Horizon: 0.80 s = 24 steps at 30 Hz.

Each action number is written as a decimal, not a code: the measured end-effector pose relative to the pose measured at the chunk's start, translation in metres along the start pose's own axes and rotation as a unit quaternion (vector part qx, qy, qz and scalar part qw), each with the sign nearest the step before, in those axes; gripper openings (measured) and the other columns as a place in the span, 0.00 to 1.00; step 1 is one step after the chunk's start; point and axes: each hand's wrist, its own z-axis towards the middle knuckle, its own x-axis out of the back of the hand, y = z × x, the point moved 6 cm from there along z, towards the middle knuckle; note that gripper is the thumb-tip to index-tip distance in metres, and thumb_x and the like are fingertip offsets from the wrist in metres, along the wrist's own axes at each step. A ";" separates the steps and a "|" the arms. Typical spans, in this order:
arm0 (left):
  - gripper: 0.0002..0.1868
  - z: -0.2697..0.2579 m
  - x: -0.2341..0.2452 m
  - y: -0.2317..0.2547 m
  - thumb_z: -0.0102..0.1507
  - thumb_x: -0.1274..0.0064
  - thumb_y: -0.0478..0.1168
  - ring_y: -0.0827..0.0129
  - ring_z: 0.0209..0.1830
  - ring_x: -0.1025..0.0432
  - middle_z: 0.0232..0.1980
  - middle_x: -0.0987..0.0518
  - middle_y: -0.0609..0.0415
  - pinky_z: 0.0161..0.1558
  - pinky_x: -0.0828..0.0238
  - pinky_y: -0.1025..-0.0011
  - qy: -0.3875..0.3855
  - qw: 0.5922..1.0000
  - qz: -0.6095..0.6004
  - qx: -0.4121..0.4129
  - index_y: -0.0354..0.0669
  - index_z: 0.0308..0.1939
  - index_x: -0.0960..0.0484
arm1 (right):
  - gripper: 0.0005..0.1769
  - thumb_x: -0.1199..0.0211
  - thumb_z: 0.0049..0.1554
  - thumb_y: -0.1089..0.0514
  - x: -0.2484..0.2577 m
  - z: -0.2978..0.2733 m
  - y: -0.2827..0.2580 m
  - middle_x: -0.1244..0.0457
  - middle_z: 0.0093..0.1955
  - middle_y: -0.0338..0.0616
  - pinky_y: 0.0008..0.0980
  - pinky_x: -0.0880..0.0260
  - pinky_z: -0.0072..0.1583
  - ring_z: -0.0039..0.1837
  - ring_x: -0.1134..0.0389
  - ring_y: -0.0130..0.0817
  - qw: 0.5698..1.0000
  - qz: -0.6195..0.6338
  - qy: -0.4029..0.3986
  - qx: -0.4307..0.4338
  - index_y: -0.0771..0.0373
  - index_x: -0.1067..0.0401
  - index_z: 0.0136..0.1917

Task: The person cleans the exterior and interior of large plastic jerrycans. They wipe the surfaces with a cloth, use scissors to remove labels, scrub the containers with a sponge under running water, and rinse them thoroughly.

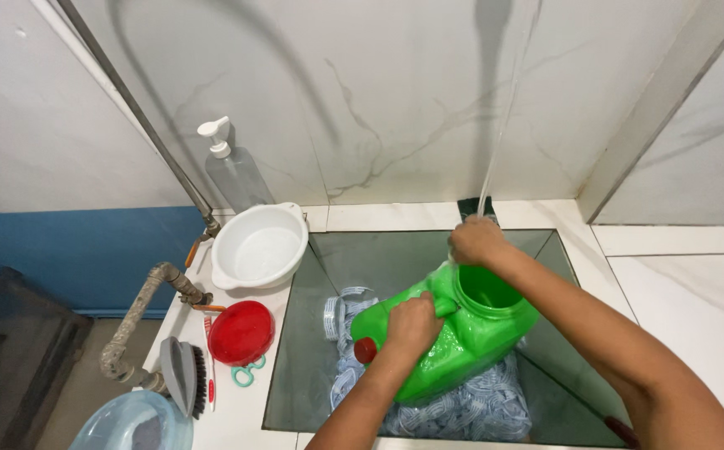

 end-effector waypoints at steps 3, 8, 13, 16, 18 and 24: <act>0.17 0.004 0.004 -0.005 0.56 0.40 0.44 0.41 0.34 0.22 0.33 0.18 0.36 0.38 0.25 0.49 0.005 1.000 0.009 -0.023 0.35 0.41 0.21 | 0.15 0.35 0.49 0.49 -0.011 0.018 -0.003 0.29 0.51 0.51 0.48 0.28 0.60 0.57 0.29 0.51 0.999 0.023 -0.041 0.013 0.53 0.17 0.47; 0.15 -0.007 0.015 -0.034 0.60 0.41 0.45 0.41 0.34 0.22 0.33 0.18 0.36 0.38 0.25 0.47 0.008 0.999 0.014 0.032 0.35 0.41 0.21 | 0.20 0.39 0.54 0.45 -0.045 0.053 0.047 0.30 0.57 0.49 0.47 0.31 0.63 0.60 0.30 0.50 0.975 0.184 -0.098 -0.074 0.49 0.20 0.57; 0.17 -0.030 0.009 -0.085 0.57 0.41 0.43 0.39 0.39 0.22 0.36 0.18 0.33 0.43 0.25 0.47 0.043 0.978 -0.054 0.196 0.34 0.44 0.20 | 0.22 0.49 0.65 0.46 -0.074 0.062 0.069 0.32 0.61 0.54 0.46 0.35 0.66 0.63 0.33 0.51 0.841 0.502 0.178 -0.091 0.61 0.26 0.62; 0.20 -0.019 -0.004 -0.110 0.56 0.43 0.39 0.36 0.43 0.23 0.40 0.19 0.29 0.47 0.26 0.48 0.050 0.967 -0.091 0.233 0.29 0.49 0.23 | 0.16 0.49 0.66 0.54 -0.093 0.013 -0.006 0.37 0.61 0.55 0.53 0.41 0.63 0.64 0.38 0.55 0.835 0.315 0.401 -0.206 0.65 0.30 0.61; 0.26 -0.010 -0.010 -0.124 0.57 0.44 0.38 0.35 0.44 0.23 0.42 0.19 0.26 0.48 0.26 0.48 0.037 0.963 -0.097 0.249 0.25 0.54 0.30 | 0.19 0.45 0.59 0.60 -0.100 -0.010 -0.052 0.44 0.59 0.64 0.57 0.43 0.61 0.59 0.43 0.62 0.792 0.335 0.478 -0.181 0.72 0.37 0.61; 0.32 0.010 -0.017 -0.113 0.58 0.45 0.41 0.33 0.46 0.23 0.43 0.20 0.22 0.52 0.25 0.50 0.017 0.970 -0.103 0.219 0.20 0.58 0.37 | 0.20 0.48 0.53 0.67 -0.079 0.018 -0.027 0.42 0.62 0.63 0.54 0.42 0.64 0.61 0.43 0.59 0.860 0.270 0.406 -0.148 0.71 0.35 0.60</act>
